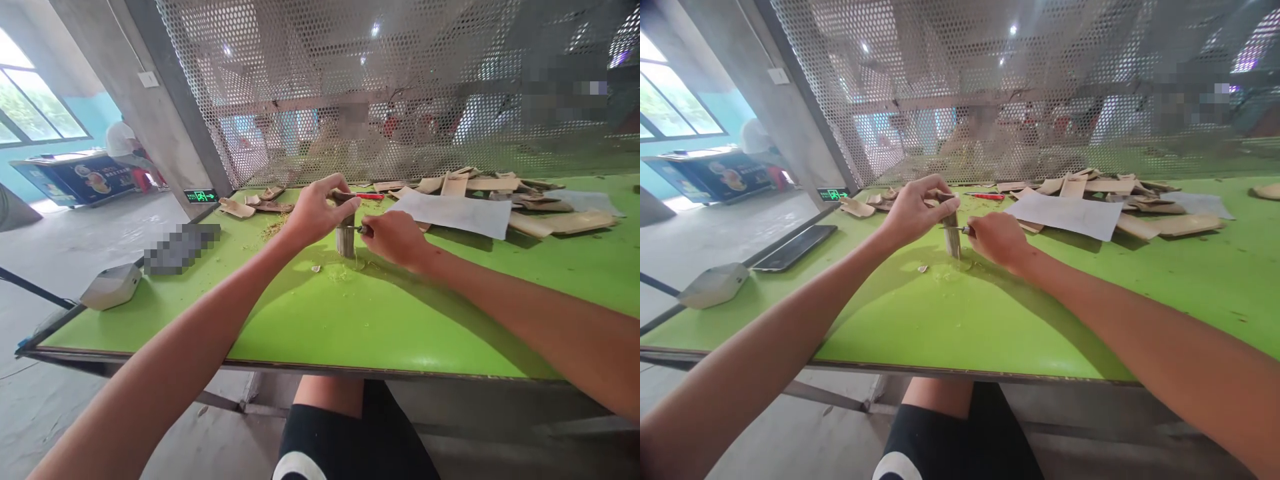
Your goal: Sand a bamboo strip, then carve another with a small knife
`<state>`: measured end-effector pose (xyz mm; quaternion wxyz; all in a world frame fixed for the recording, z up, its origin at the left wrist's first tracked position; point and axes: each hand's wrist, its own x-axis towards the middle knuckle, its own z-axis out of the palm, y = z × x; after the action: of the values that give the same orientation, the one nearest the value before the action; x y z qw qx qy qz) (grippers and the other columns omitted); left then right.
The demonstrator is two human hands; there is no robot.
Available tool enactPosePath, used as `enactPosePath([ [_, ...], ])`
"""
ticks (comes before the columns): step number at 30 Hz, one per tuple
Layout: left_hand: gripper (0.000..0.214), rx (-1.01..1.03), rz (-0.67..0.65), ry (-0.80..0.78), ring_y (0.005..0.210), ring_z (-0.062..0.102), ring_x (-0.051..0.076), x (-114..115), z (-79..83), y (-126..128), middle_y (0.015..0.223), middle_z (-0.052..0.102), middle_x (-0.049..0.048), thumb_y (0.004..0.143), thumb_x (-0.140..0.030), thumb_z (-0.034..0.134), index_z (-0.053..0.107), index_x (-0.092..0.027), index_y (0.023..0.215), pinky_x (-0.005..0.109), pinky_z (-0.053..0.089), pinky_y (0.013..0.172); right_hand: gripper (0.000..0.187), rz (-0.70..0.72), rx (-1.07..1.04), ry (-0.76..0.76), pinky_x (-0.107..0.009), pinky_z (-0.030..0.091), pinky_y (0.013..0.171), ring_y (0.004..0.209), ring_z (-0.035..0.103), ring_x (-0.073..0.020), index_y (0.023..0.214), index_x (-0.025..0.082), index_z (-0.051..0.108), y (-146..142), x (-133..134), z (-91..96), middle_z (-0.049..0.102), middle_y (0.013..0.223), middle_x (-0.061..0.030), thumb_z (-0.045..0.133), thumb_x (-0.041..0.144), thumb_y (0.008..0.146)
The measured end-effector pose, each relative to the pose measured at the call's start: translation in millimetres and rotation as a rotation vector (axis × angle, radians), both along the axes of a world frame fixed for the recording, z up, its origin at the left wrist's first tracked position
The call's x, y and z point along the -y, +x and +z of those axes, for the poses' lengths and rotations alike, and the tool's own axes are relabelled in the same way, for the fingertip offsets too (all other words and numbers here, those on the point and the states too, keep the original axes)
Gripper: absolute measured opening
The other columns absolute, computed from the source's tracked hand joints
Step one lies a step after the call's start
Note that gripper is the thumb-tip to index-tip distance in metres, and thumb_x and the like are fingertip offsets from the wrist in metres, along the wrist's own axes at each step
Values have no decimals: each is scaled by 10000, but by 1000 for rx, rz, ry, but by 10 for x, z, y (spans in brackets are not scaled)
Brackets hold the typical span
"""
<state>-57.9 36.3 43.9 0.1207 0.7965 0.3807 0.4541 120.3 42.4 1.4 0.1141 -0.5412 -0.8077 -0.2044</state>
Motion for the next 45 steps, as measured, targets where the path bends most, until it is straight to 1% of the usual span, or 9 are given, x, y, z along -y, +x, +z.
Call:
enactPosePath([
  [4,144,-28,-6,11,765,626,134,41,17,33,806,682,27,827,-310,619,628,-168,849,280,507,766,400,-48,-74,101,-309,259,601,707,607,-227,967,153,726,6,22,88,705,782,-127,375,344,934],
  [7,155,-32,14,16,777,630,139,60,11,57,810,687,30,822,-322,636,618,-173,860,284,503,773,394,-51,-73,114,-311,250,598,716,611,-232,984,154,717,1,33,108,706,789,-130,376,346,935],
  [10,185,-31,29,18,793,636,142,55,-4,71,815,693,29,814,-340,656,612,-177,887,282,499,774,397,-60,-65,102,-310,263,606,737,621,-238,1016,147,710,-12,39,105,709,803,-134,373,343,942],
  [15,187,-61,47,47,777,635,143,31,-15,72,800,695,24,818,-333,658,615,-174,906,278,492,765,383,-93,-71,51,-305,306,627,758,637,-241,981,145,717,-39,49,106,719,833,-140,382,327,946],
  [19,173,-70,49,48,774,638,142,37,-8,68,790,692,22,822,-319,658,614,-172,901,278,488,768,374,-101,-88,30,-306,320,611,744,647,-248,995,145,720,-44,67,85,723,828,-145,394,320,945],
  [26,153,-65,35,32,772,644,138,41,0,48,787,687,23,829,-305,650,610,-172,895,282,486,765,326,-20,38,-92,-305,358,632,771,664,-254,972,129,725,-16,113,-57,723,837,-156,431,266,939],
  [30,162,-73,42,34,778,642,143,21,8,40,779,679,24,824,-302,657,622,-165,903,287,489,777,312,-29,46,-83,-306,366,634,800,671,-260,966,136,726,-12,83,-86,726,855,-153,439,254,929],
  [37,172,-69,-3,10,749,628,132,-15,21,38,755,665,19,820,-318,659,614,-162,877,270,489,742,308,13,37,-65,-304,326,592,772,675,-261,933,146,728,10,41,-118,721,812,-141,448,273,915],
  [45,138,-23,71,-30,737,617,129,-35,13,71,744,658,18,802,-276,659,615,-166,873,274,489,739,309,22,24,-73,-307,328,585,770,676,-265,926,151,730,-1,46,-116,725,817,-140,447,274,912],
])
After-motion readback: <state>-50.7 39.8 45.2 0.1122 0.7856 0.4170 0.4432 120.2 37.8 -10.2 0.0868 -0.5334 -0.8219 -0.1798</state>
